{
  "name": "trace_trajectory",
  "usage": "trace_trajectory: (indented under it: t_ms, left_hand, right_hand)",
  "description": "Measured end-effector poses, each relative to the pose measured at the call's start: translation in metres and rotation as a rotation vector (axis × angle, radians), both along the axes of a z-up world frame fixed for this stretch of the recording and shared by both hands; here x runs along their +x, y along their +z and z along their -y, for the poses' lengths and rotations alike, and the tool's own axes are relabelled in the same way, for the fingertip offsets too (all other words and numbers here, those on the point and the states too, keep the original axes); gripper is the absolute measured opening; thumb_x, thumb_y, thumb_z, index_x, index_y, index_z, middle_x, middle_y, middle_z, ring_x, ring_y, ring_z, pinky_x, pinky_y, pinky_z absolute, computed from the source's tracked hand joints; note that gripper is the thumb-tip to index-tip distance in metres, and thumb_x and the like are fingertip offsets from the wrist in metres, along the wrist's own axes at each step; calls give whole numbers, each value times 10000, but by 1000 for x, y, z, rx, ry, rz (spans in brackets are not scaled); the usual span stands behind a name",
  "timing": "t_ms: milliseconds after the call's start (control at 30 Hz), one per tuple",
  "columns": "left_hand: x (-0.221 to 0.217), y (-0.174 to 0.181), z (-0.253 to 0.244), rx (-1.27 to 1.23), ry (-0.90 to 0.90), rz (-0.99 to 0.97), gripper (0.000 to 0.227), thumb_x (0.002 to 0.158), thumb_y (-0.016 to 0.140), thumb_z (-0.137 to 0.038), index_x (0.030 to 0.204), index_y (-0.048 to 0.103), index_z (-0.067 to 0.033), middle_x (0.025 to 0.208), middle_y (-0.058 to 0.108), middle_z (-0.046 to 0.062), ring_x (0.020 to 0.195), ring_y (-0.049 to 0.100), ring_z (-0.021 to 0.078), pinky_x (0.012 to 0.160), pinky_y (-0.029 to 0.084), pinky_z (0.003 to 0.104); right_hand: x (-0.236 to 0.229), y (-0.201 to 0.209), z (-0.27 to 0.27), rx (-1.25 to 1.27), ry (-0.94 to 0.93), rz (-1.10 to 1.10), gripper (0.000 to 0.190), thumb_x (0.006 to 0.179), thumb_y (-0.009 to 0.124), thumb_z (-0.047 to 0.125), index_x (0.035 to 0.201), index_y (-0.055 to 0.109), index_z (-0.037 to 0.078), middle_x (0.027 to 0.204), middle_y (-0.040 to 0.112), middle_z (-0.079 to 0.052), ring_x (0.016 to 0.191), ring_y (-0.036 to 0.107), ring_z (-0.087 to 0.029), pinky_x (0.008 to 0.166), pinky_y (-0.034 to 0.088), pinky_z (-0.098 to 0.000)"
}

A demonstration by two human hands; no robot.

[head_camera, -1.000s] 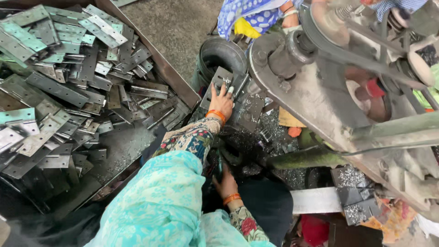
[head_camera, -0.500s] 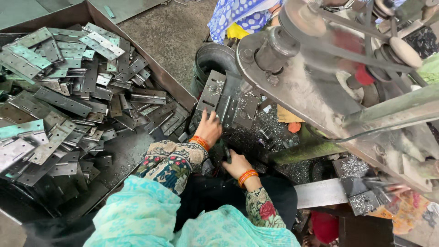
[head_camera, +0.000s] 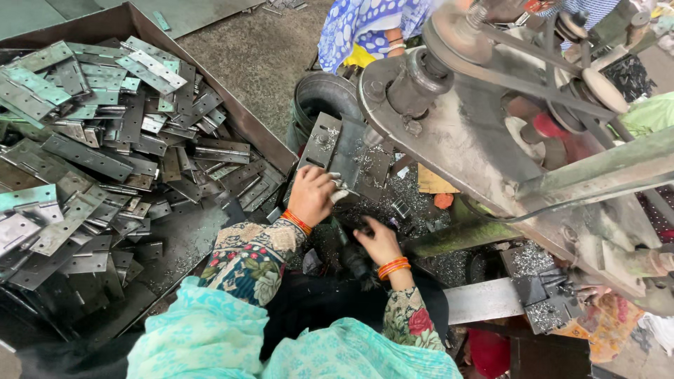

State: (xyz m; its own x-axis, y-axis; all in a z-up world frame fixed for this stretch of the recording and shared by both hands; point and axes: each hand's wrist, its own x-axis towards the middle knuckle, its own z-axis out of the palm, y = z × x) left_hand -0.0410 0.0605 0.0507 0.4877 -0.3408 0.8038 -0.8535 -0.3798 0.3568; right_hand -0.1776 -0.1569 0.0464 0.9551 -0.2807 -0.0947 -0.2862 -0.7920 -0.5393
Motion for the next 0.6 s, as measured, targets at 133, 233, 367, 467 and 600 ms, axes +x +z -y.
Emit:
trace_trajectory:
  t_ms: [133,233,367,467,600]
  left_hand:
    - [21,-13,10,-340,-132,-685,295,831,837,-268,884,707,-9,915,703,98,940,643,293,888,492,425]
    - [36,-27,37,-581,-423,-1014,267,848,814,-257,1001,747,-50,951,721,86,898,677,271,851,519,396]
    - [58,-35,52,-224,-79,-845,362,805,807,-218,1134,742,-84,1204,702,64,1061,602,298,886,485,437]
    - [61,-35,52,35,272,-555,511,747,810,-223,1229,704,-89,1325,643,47,1215,515,319,940,447,500]
    - [45,-33,44,185,268,-446,421,724,805,-266,1102,727,-97,1412,596,58,1303,466,361,1000,417,537]
  right_hand:
    - [26,-5,27,305,-98,304,559,836,809,190,1347,620,67,1088,756,-87,864,703,-124,788,561,-284]
    - [36,-1,35,530,-142,445,441,877,819,136,1269,649,31,1079,748,-84,894,684,-97,787,552,-269]
    - [41,16,29,336,-227,581,353,907,796,130,1234,699,37,1094,778,-100,920,716,-139,829,575,-282]
    - [47,20,7,-220,-4,456,446,850,793,83,1270,643,70,1156,713,-112,1036,687,-255,869,568,-365]
    - [66,2,-32,-447,254,261,543,782,779,63,1285,576,75,1151,631,-123,1150,610,-345,884,554,-435]
